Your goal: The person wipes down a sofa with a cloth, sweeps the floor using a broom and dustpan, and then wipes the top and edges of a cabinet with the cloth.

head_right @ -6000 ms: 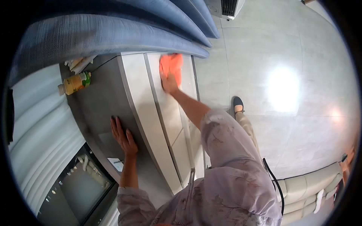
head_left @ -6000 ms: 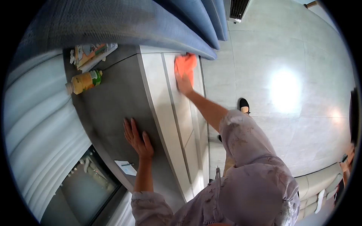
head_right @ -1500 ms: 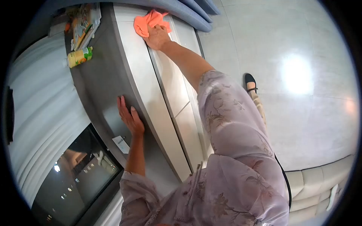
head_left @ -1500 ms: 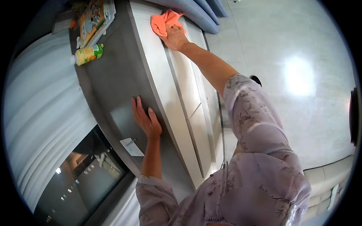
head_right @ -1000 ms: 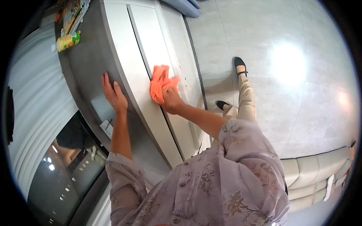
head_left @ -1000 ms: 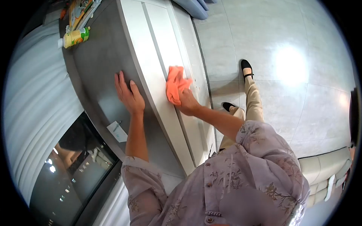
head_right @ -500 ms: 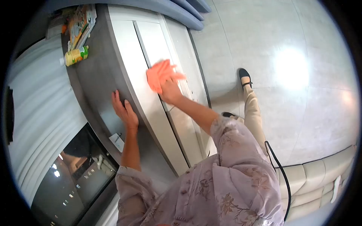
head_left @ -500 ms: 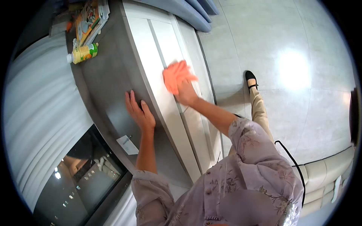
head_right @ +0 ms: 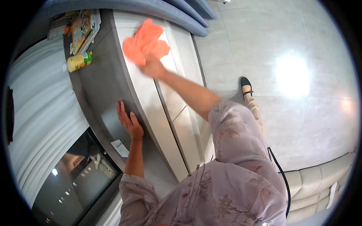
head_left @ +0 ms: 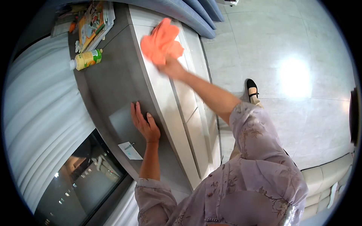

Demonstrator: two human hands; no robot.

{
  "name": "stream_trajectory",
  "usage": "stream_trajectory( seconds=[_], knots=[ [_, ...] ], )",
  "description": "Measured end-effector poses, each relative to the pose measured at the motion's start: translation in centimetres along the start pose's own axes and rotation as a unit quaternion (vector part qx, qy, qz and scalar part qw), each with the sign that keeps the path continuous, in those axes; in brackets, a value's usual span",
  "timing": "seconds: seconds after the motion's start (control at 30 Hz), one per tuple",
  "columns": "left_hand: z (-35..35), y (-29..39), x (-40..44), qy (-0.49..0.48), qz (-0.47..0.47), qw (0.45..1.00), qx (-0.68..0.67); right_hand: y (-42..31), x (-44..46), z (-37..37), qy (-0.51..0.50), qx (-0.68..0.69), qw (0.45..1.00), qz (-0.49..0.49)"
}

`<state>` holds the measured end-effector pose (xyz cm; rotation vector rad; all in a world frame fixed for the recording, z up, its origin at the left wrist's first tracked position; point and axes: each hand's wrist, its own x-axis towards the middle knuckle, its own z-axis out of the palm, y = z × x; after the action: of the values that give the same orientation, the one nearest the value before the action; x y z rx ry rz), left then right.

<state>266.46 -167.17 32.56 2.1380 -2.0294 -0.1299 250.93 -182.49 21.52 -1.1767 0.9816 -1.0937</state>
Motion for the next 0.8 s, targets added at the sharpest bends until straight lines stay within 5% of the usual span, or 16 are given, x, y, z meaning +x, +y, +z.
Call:
stream_trajectory(
  seconds=[0.13, 0.17, 0.23, 0.27, 0.43, 0.73, 0.8],
  knots=[
    [0.0, -0.1, 0.3, 0.010, 0.008, 1.000, -0.004, 1.4, -5.6, 3.9, 0.110, 0.116, 0.985, -0.060],
    [0.0, 0.0, 0.2, 0.006, 0.001, 1.000, 0.010, 0.7, -5.1, 3.3, 0.106, 0.169, 0.977, 0.073],
    [-0.3, 0.3, 0.1, -0.001, 0.000, 1.000, 0.012, 1.3, -1.9, 2.3, 0.081, 0.194, 0.964, 0.165],
    [-0.3, 0.3, 0.1, -0.004, -0.001, 1.000, 0.011, 1.2, 0.5, 1.7, 0.113, 0.141, 0.967, 0.178],
    [-0.3, 0.5, 0.1, 0.001, -0.010, 1.000, 0.002, 0.0, 9.9, -1.6, 0.100, 0.343, 0.903, 0.240],
    [0.3, -0.3, 0.0, 0.033, 0.032, 0.999, -0.005, 1.8, -5.0, 1.9, 0.037, 0.142, 0.960, 0.238],
    [0.4, -0.2, 0.0, 0.035, 0.029, 0.999, -0.002, 2.9, -10.4, 4.2, 0.073, 0.160, 0.968, 0.178]
  ],
)
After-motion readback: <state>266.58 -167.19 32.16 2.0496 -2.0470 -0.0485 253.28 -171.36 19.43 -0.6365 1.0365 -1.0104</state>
